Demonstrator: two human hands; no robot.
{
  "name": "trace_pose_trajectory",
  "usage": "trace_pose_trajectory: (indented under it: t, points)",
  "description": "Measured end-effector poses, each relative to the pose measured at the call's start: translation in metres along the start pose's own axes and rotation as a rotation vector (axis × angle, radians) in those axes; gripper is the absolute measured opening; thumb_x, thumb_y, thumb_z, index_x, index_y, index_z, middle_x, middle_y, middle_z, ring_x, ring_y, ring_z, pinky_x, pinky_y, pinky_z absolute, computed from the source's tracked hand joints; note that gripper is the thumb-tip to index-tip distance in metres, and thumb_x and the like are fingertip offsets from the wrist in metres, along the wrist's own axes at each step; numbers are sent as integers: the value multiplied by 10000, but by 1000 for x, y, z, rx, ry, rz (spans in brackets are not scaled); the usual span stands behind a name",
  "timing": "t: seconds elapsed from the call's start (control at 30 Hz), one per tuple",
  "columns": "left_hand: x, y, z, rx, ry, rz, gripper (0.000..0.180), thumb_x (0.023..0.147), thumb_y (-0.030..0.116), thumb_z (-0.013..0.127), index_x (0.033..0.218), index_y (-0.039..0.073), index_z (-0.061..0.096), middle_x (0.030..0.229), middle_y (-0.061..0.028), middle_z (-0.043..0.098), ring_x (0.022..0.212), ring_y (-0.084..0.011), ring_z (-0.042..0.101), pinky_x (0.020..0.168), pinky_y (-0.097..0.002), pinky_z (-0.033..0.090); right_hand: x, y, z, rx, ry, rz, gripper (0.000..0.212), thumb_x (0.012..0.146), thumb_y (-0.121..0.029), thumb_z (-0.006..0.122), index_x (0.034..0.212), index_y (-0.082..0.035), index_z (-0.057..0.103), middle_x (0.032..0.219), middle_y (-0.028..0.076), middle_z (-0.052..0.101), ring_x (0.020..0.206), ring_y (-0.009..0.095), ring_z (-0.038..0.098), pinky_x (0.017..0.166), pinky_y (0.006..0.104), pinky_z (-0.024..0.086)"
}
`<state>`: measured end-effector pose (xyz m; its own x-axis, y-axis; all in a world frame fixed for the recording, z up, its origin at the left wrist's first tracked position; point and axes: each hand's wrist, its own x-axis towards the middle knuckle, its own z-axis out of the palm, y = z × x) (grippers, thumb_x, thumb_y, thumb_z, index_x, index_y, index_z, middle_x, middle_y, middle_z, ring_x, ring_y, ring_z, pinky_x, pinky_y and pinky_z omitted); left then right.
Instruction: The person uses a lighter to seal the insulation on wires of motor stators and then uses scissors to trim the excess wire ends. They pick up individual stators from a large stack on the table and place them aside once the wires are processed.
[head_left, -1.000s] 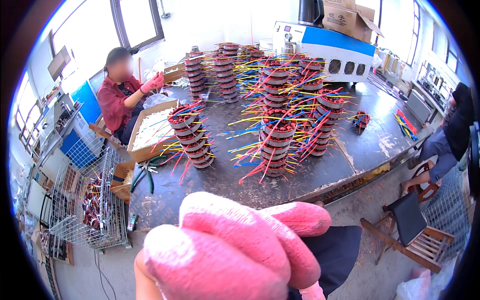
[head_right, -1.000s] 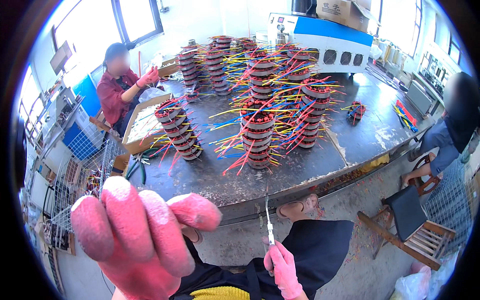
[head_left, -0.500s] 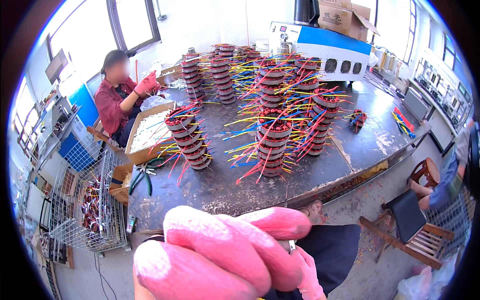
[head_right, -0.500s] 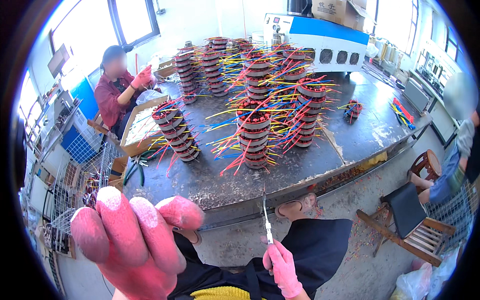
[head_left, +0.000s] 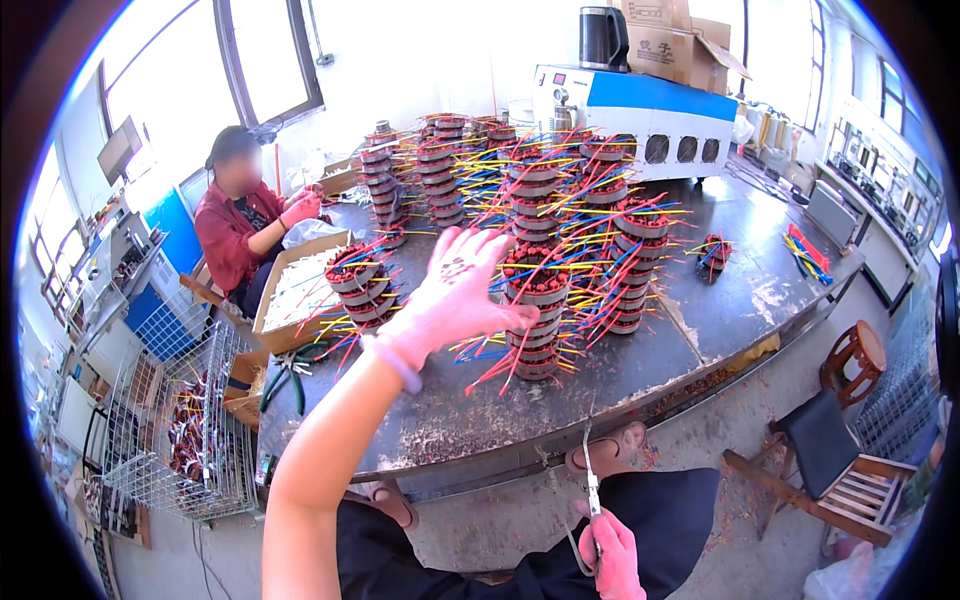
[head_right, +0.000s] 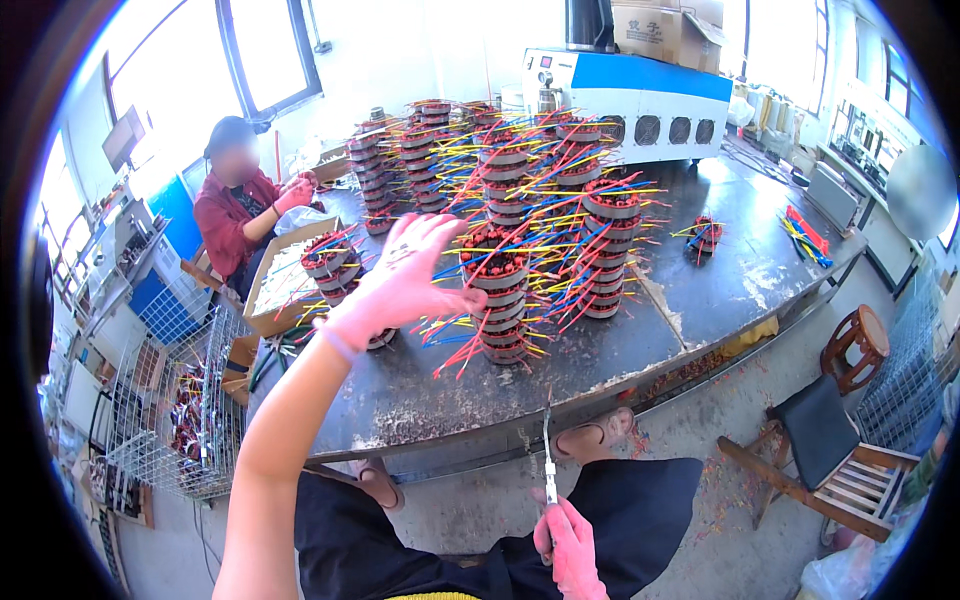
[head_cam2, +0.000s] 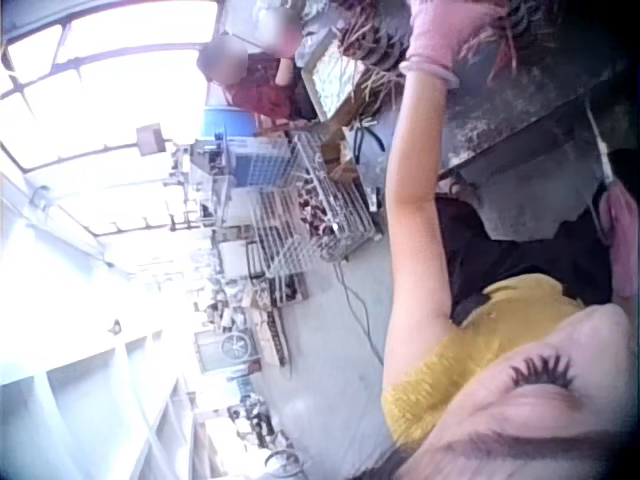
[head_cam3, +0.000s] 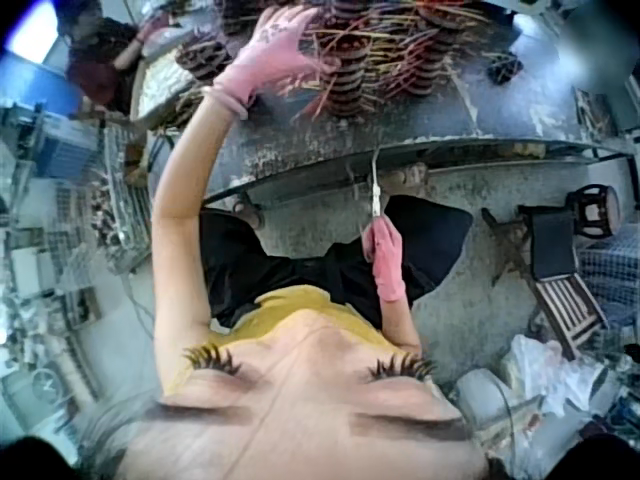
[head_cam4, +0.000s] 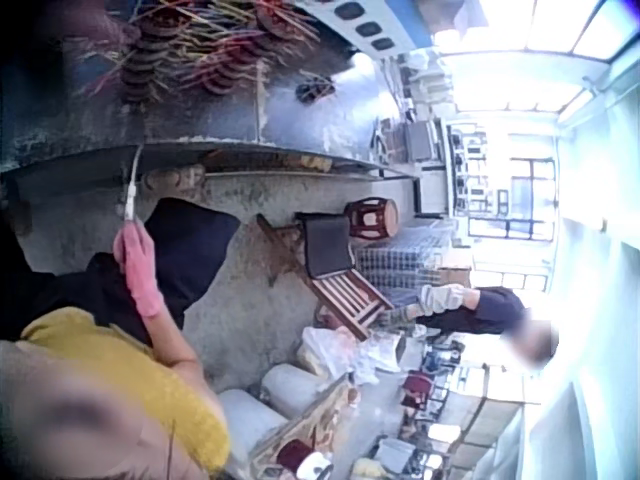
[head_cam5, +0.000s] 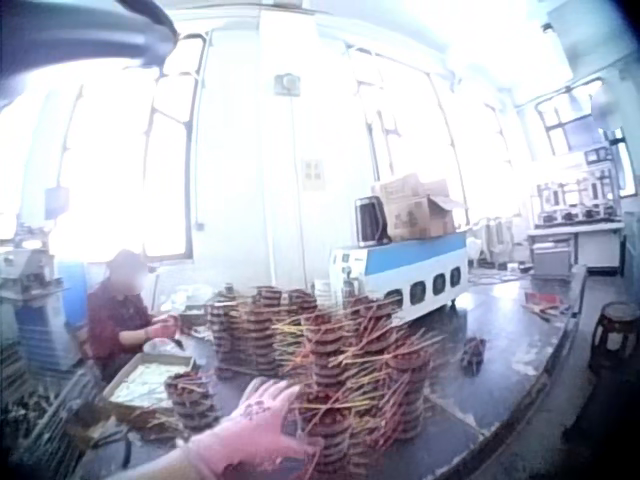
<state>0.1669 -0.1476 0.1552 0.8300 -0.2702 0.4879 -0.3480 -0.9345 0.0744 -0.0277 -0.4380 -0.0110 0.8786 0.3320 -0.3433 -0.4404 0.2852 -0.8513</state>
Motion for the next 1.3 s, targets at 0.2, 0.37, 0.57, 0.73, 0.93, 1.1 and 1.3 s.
trace_pose_trajectory:
  t: [0.2, 0.37, 0.57, 0.73, 0.93, 1.1, 1.3]
  points:
    - [44, -12, 38, -263, -258, -71, 1108, 615, 547, 820, 1429, -53, 368, 1415, -248, 449, 1323, -359, 435, 1117, -395, 331, 1, -2, 2, -37, 103, -107, 335, 1036, -295, 453, 752, -120, 477, 541, -48, 377, 438, 52, 315, 413, 229, 212]
    - [33, -13, 28, -369, -184, -102, 1082, 599, 458, 861, 1432, -35, 377, 1394, -226, 488, 1300, -327, 476, 1094, -375, 371, -5, -10, 7, -42, 125, -102, 339, 1032, -285, 461, 733, -126, 471, 558, -53, 375, 465, 46, 303, 438, 234, 202]
    - [-36, -3, -15, -468, -66, -46, 978, 569, 360, 882, 1350, -30, 443, 1224, -175, 578, 1132, -295, 567, 992, -382, 434, -9, -12, 8, -97, 140, -116, 330, 1026, -281, 471, 731, -132, 471, 573, -65, 375, 489, 39, 294, 456, 234, 197]
    - [-151, -28, -24, -466, -205, -130, 986, 575, 369, 894, 1356, -22, 437, 1221, -171, 576, 1131, -303, 563, 989, -389, 433, -5, 3, 20, -115, 16, -91, 306, 1022, -285, 477, 763, -125, 506, 564, -59, 395, 461, 42, 310, 431, 227, 212]
    - [-234, -72, 10, -487, -320, -352, 1061, 587, 427, 889, 1412, -23, 397, 1340, -192, 527, 1258, -337, 493, 1079, -405, 370, 1, 20, 54, -249, -119, 58, 321, 1012, -336, 491, 772, -124, 517, 561, -53, 444, 440, 40, 338, 410, 208, 240]
    - [-254, -97, 28, -325, -311, -348, 1028, 596, 473, 854, 1398, -6, 425, 1361, -194, 507, 1295, -368, 438, 1120, -438, 312, 13, 31, 78, -325, -167, 195, 307, 1002, -352, 502, 786, -134, 522, 566, -61, 453, 441, 33, 343, 410, 199, 243]
    - [-258, -105, 39, -294, -313, -311, 995, 592, 433, 850, 1386, -3, 437, 1365, -219, 472, 1289, -404, 413, 1107, -464, 324, 29, 40, 78, -264, -221, 350, 412, 1021, -288, 492, 1327, -13, 529, 633, -36, 511, 506, 18, 364, 469, 185, 258]
